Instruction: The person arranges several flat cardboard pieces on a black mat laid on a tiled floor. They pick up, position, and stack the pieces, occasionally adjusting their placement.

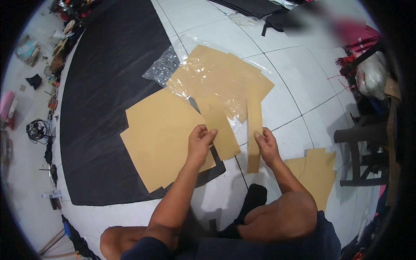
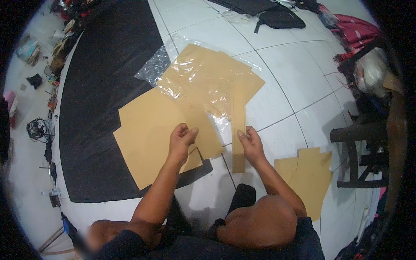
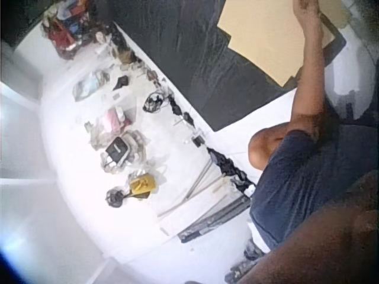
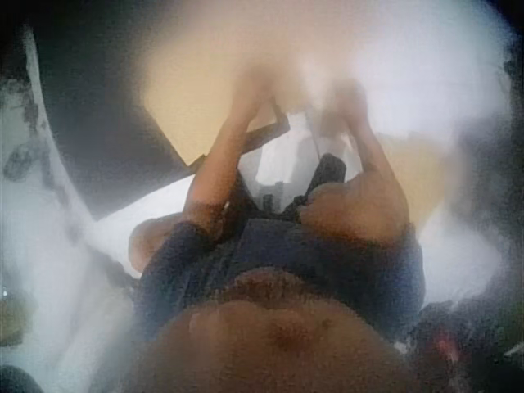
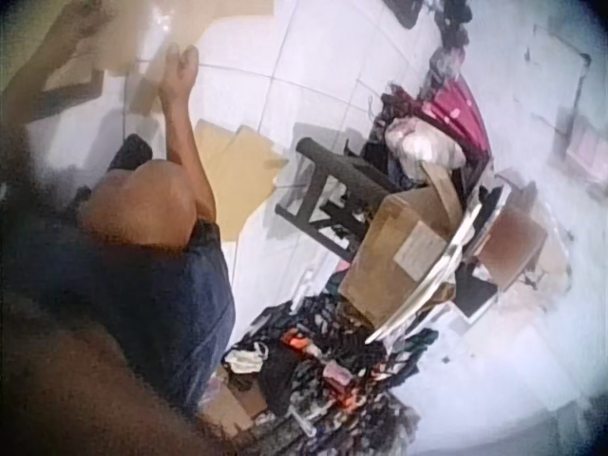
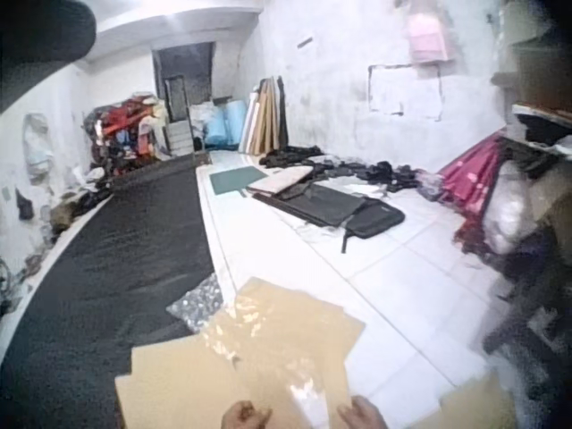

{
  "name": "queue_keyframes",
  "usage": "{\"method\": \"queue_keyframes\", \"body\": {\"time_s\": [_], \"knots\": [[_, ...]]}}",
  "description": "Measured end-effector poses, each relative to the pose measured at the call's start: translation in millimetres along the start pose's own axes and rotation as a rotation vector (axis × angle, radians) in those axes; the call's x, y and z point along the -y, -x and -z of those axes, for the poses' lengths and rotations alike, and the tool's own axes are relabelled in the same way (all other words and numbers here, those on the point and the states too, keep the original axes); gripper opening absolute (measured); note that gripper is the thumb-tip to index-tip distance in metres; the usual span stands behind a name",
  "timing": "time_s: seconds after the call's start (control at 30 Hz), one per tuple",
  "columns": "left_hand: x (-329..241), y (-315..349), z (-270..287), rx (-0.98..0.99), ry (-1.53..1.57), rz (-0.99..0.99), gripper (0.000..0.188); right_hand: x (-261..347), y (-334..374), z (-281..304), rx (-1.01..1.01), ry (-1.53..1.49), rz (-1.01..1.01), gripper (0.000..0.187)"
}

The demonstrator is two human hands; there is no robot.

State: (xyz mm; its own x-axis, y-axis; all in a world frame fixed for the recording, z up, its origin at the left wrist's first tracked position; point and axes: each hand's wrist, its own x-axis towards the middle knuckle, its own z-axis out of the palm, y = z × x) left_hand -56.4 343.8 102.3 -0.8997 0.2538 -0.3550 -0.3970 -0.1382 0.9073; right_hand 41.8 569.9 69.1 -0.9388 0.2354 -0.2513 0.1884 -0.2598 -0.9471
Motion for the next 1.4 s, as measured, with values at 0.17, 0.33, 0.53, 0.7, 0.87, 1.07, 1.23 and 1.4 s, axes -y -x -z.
{"method": "queue_keyframes", "body": {"time_s": [0.17,0.33,0.53,0.7,0.87,1.07,1.23,1.4], "knots": [[3.2,0.1,3.7,0.012,0.029,-0.004,0.017,6.0,5.8,-10.9,0.075,-0.056,-0.067,0.023],[2.9,9.6,-6.4,-0.020,-0.051,-0.003,0.015,15.5,9.5,-31.1,0.177,-0.081,-0.026,0.037],[7.0,14.2,-10.2,0.091,-0.095,-0.065,0.017,5.6,10.4,-35.4,0.224,0.083,0.003,0.044],[-5.0,5.1,12.5,-0.004,-0.491,-0.360,0.011,6.6,12.7,-20.0,0.172,0.163,-0.079,0.032],[-23.8,-13.3,48.8,-0.355,-0.914,-0.742,0.017,29.5,17.0,-6.6,0.246,0.255,-0.208,0.030],[-36.2,-11.4,58.8,-0.455,-0.431,-0.417,0.028,10.4,17.6,5.9,0.304,0.336,-0.195,0.034],[-13.2,-21.1,55.5,-0.309,0.262,-0.219,0.044,4.1,17.5,2.1,0.359,0.362,-0.140,0.035],[9.2,-13.1,34.8,-0.197,0.608,0.113,0.051,-24.2,17.9,-4.0,0.297,0.358,-0.135,0.034]]}}
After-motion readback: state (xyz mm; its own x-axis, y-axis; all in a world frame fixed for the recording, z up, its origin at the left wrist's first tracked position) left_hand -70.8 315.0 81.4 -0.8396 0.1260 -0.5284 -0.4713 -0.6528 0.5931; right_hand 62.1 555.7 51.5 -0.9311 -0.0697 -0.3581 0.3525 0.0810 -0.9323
